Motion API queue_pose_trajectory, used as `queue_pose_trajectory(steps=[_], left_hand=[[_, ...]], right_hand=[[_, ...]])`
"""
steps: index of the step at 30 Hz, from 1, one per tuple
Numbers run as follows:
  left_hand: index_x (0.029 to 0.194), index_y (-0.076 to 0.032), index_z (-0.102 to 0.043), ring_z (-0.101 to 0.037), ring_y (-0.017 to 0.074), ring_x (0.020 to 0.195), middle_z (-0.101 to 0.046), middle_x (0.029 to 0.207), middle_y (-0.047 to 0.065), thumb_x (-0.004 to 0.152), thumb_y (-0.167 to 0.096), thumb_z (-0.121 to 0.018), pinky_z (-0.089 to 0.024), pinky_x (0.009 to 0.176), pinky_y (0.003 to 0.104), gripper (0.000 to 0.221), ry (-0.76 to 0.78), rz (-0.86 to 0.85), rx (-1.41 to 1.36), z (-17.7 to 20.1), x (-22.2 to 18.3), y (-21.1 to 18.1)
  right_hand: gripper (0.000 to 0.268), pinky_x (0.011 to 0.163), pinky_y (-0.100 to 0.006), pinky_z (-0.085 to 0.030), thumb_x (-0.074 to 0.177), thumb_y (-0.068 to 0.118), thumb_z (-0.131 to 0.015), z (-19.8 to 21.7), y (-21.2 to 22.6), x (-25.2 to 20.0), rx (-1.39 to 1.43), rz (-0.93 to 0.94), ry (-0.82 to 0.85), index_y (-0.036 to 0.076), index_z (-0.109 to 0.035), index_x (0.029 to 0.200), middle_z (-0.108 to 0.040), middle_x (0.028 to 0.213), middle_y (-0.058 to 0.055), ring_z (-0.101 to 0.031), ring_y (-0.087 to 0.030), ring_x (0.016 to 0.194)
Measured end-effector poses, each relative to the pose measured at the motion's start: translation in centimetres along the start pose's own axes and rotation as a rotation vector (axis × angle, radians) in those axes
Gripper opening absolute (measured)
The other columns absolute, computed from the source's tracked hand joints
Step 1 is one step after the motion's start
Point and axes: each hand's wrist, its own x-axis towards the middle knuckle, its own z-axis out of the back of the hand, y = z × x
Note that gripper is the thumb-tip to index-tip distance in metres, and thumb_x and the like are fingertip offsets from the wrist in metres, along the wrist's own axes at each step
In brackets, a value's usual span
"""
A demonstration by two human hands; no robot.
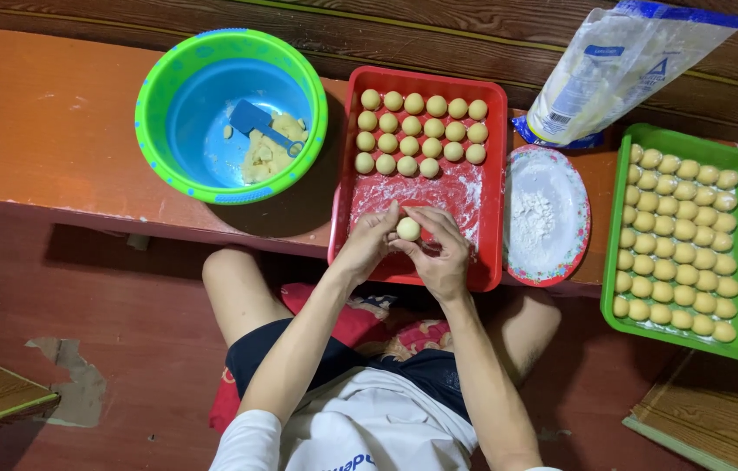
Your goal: Portioning and shaping dough into small uniform balls and arranging them in a tray.
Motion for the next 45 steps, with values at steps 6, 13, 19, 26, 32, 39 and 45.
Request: queue_pose_trajectory(steps=[6, 13, 19, 26, 32, 39, 45], left_hand=[[0.098, 0.003, -0.073, -0.072, 0.0117, 0.065, -0.069, 0.073, 0.006, 0.099, -0.043, -0.069, -0.062, 0.068, 0.027, 0.046, 0.043, 0.050, 0.026, -0.4, -0.2, -0.5], [0.105, 0.005, -0.074, -0.073, 0.0145, 0.070, -0.070, 0.081, 0.009, 0.095, -0.031, -0.077, -0.062, 0.072, 0.030, 0.038, 0.038, 0.011, 0.047, -2.7, -2.0, -3.4], [0.102, 0.002, -0.076, -0.071, 0.0139, 0.071, -0.068, 0.081, 0.008, 0.096, -0.026, -0.076, -0.060, 0.068, 0.026, 0.029, -0.019, -0.015, 0.080, -2.1, -1.6, -2.7], [0.111, 0.000, -0.073, -0.070, 0.0105, 0.070, -0.068, 0.083, 0.004, 0.101, -0.039, -0.066, -0.060, 0.065, 0.023, 0.041, -0.134, -0.022, 0.151, -6.2, -4.5, -7.4], [0.124, -0.003, -0.070, -0.069, 0.0087, 0.072, -0.069, 0.090, 0.007, 0.104, -0.034, -0.061, -0.056, 0.058, 0.017, 0.038, -0.158, -0.063, 0.158, -3.3, -2.3, -4.7], [0.121, -0.004, -0.071, -0.070, 0.0103, 0.068, -0.070, 0.091, 0.008, 0.103, -0.034, -0.063, -0.059, 0.052, 0.021, 0.036, -0.141, -0.049, 0.173, -3.0, -2.0, -3.9], [0.120, -0.006, -0.074, -0.068, 0.0121, 0.080, -0.072, 0.092, 0.011, 0.100, -0.033, -0.066, -0.055, 0.068, 0.018, 0.034, -0.112, -0.106, 0.251, -4.3, -3.3, -5.3]], right_hand=[[0.053, 0.091, -0.049, -0.055, 0.073, 0.010, -0.093, 0.3, -0.7, -0.5, 0.061, -0.047, -0.025, -0.003, -0.072, 0.119, -0.075, 0.109, -0.017, -0.071, -0.035, 0.104], [0.052, 0.091, -0.046, -0.054, 0.078, 0.008, -0.090, 0.2, -0.8, -0.7, 0.055, -0.065, -0.058, -0.004, -0.069, 0.124, -0.075, 0.110, -0.017, -0.070, -0.033, 0.103], [0.046, 0.089, -0.044, -0.055, 0.080, -0.001, -0.086, 0.4, -0.6, -0.4, 0.019, -0.048, -0.055, -0.003, -0.070, 0.123, -0.074, 0.112, -0.016, -0.070, -0.033, 0.102], [0.046, 0.086, -0.047, -0.055, 0.082, 0.000, -0.086, 0.7, -1.8, -0.9, -0.041, -0.085, -0.092, -0.004, -0.068, 0.125, -0.072, 0.111, -0.019, -0.070, -0.033, 0.100], [0.042, 0.082, -0.034, -0.063, 0.087, -0.003, -0.083, 3.2, -6.3, 0.0, 0.074, -0.414, -0.069, -0.003, -0.069, 0.126, -0.063, 0.121, -0.019, -0.068, -0.027, 0.103], [0.042, 0.076, -0.032, -0.064, 0.087, -0.009, -0.078, 5.0, -9.5, 3.6, -0.082, -0.489, -0.011, -0.004, -0.068, 0.128, -0.062, 0.121, -0.022, -0.071, -0.029, 0.097], [0.038, 0.081, -0.035, -0.060, 0.079, 0.023, -0.091, 4.5, -12.7, 3.3, -0.662, -0.280, 0.167, 0.016, -0.078, 0.115, -0.073, 0.100, -0.003, -0.069, -0.024, 0.094]])
